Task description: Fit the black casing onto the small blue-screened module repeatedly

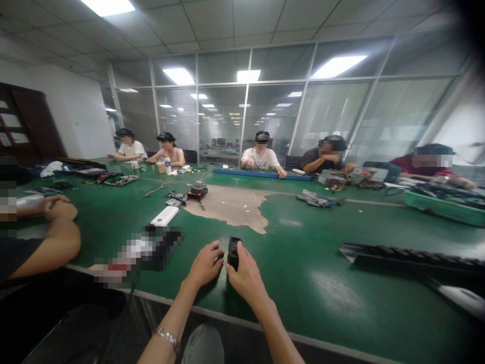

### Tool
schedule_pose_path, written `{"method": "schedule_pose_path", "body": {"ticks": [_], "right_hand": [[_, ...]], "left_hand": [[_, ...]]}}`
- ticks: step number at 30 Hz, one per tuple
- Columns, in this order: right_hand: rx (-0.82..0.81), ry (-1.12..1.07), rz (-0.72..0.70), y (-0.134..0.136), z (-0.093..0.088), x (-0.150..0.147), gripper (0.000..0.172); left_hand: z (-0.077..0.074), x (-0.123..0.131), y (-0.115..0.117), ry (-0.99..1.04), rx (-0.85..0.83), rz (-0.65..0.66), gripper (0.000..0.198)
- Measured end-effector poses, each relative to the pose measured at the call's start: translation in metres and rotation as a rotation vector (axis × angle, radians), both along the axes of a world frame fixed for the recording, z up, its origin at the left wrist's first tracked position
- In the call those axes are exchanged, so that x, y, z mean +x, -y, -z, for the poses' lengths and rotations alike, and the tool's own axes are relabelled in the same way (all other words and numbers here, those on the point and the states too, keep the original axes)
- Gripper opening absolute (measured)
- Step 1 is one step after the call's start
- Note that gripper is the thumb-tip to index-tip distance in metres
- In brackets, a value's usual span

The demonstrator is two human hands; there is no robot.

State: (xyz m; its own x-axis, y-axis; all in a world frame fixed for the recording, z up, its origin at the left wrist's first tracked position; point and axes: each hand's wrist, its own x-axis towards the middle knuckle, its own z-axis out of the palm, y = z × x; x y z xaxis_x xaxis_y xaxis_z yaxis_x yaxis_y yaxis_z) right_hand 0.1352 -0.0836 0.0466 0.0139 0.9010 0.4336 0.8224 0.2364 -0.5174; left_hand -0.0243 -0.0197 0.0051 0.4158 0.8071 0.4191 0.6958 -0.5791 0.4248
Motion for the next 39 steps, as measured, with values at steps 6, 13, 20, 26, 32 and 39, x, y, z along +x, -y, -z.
{"method": "schedule_pose_path", "body": {"ticks": [6, 13, 20, 26, 32, 39], "right_hand": [[-0.009, 0.018, 0.002, 0.004, 0.015, 0.001, 0.073], [0.069, -0.094, 0.010, 0.007, 0.018, 0.001, 0.076], [0.063, -0.230, 0.071, 0.014, 0.023, -0.004, 0.069], [0.045, -0.187, 0.166, 0.017, 0.030, -0.008, 0.067], [0.105, -0.117, 0.166, 0.017, 0.044, -0.003, 0.066], [0.072, -0.065, 0.194, 0.018, 0.048, -0.006, 0.063]], "left_hand": [[-0.002, 0.000, 0.001, -0.004, 0.003, 0.009, 0.030], [-0.004, 0.002, 0.003, 0.012, -0.014, 0.007, 0.028], [-0.003, 0.002, 0.002, 0.025, -0.015, 0.004, 0.030], [-0.002, 0.001, 0.001, 0.013, -0.015, 0.007, 0.032], [-0.003, 0.002, 0.000, -0.004, -0.009, 0.007, 0.032], [-0.005, 0.003, 0.001, -0.011, -0.010, 0.003, 0.032]]}}
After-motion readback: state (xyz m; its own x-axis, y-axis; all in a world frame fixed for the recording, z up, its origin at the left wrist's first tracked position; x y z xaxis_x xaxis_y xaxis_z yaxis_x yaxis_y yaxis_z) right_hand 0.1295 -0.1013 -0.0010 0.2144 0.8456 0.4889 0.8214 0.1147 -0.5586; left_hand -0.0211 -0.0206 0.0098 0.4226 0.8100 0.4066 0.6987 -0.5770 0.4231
